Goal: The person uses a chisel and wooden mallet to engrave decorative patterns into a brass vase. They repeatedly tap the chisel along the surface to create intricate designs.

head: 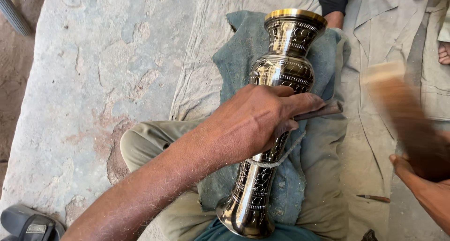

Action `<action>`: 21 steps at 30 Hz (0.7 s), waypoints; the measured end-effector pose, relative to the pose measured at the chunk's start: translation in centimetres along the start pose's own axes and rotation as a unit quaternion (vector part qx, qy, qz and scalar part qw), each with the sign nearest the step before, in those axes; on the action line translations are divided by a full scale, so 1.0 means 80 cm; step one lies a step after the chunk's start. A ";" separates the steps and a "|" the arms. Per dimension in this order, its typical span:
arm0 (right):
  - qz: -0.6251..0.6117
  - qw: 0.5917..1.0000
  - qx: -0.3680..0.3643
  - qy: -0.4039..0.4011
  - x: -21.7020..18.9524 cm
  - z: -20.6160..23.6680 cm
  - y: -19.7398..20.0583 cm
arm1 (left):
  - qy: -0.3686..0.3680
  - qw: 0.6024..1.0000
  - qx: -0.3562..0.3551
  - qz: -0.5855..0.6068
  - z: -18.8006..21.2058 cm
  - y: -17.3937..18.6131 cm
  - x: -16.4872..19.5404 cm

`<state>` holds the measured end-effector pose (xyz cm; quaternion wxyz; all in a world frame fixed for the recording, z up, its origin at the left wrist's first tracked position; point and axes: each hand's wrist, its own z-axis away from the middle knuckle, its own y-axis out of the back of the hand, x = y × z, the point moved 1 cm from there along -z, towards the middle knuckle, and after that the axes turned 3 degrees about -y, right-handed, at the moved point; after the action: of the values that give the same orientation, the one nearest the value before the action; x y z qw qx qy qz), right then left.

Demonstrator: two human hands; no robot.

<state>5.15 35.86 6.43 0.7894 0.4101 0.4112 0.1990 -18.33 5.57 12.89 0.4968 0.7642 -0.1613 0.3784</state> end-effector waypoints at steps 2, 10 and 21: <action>-0.086 0.995 0.046 0.031 -0.019 0.011 -0.003 | -0.014 1.000 -0.027 0.007 -0.004 0.004 0.001; -0.177 0.964 0.185 0.077 -0.074 0.054 -0.054 | -0.013 0.982 -0.187 -0.020 -0.023 0.016 0.000; -0.265 0.946 0.185 -0.002 -0.079 0.066 -0.094 | -0.139 0.983 -0.121 0.015 -0.029 0.018 -0.007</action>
<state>5.60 24.74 5.12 0.7247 0.4257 0.5329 -0.0975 -20.56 6.91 13.91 0.5526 0.7413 -0.2847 0.2531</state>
